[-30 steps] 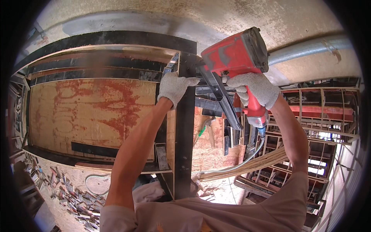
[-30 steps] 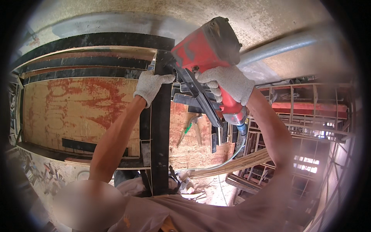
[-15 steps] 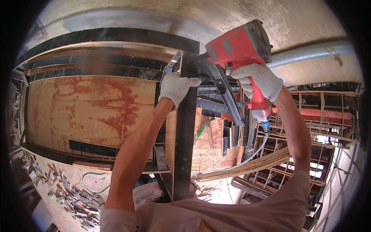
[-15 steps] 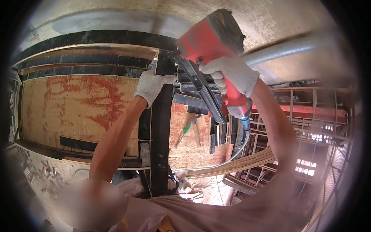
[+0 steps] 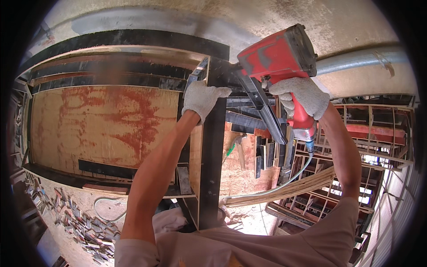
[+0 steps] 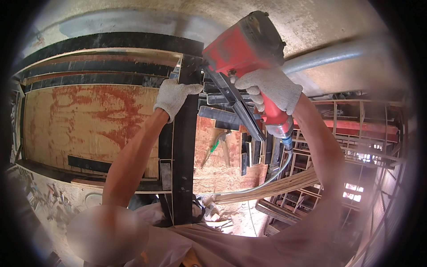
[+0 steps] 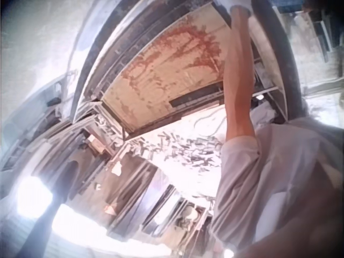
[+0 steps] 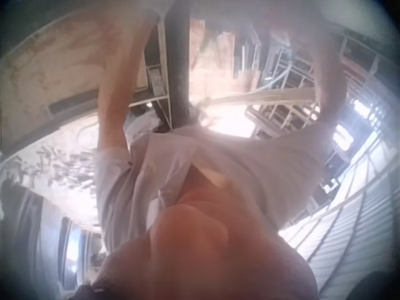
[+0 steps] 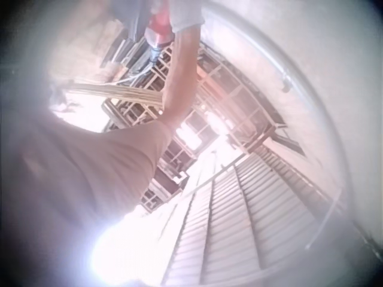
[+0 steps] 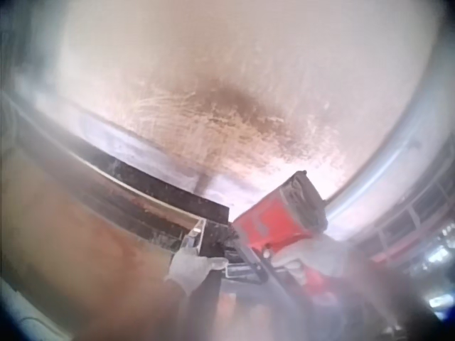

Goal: The person assembles a wooden frame by positioning dark wooden strips onto a plywood base and securing them with a red pneumatic nail gun. The person repeatedly picks up strips, aligns them along the edges, and fastens them in place.

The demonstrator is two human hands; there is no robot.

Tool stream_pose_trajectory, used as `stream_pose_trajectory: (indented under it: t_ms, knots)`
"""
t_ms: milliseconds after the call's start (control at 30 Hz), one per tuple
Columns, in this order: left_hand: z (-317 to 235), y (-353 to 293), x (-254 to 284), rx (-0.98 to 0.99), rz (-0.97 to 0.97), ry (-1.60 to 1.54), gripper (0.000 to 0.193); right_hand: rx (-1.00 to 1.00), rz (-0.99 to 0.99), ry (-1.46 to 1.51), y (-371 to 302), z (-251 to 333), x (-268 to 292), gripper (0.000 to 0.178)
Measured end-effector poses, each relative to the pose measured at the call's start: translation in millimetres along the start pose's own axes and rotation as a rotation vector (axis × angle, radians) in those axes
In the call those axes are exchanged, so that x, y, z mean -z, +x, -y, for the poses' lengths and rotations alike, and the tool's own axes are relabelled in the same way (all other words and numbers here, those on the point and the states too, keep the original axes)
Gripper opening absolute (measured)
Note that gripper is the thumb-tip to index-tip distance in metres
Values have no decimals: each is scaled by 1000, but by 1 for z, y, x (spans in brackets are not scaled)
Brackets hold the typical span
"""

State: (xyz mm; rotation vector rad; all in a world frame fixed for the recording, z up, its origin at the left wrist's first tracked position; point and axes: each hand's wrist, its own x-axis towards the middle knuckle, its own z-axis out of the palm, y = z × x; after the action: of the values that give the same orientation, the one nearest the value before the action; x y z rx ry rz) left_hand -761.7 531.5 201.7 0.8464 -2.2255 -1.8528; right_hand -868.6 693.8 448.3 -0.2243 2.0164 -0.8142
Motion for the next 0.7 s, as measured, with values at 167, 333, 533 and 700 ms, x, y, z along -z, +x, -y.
stream_pose_trajectory:
  t_ms: [167,333,533,700]
  knots:
    - [-3,-4,2,55,2,-88,69,-8,13,7,9,3,-2,13]
    - [-10,-7,8,83,3,-72,68,-26,-17,-55,12,15,-4,13]
    - [7,-3,-1,-53,-39,45,68,58,36,30,18,12,5,12]
    - [-3,-1,-6,50,6,-79,66,-21,8,14,23,5,15,15]
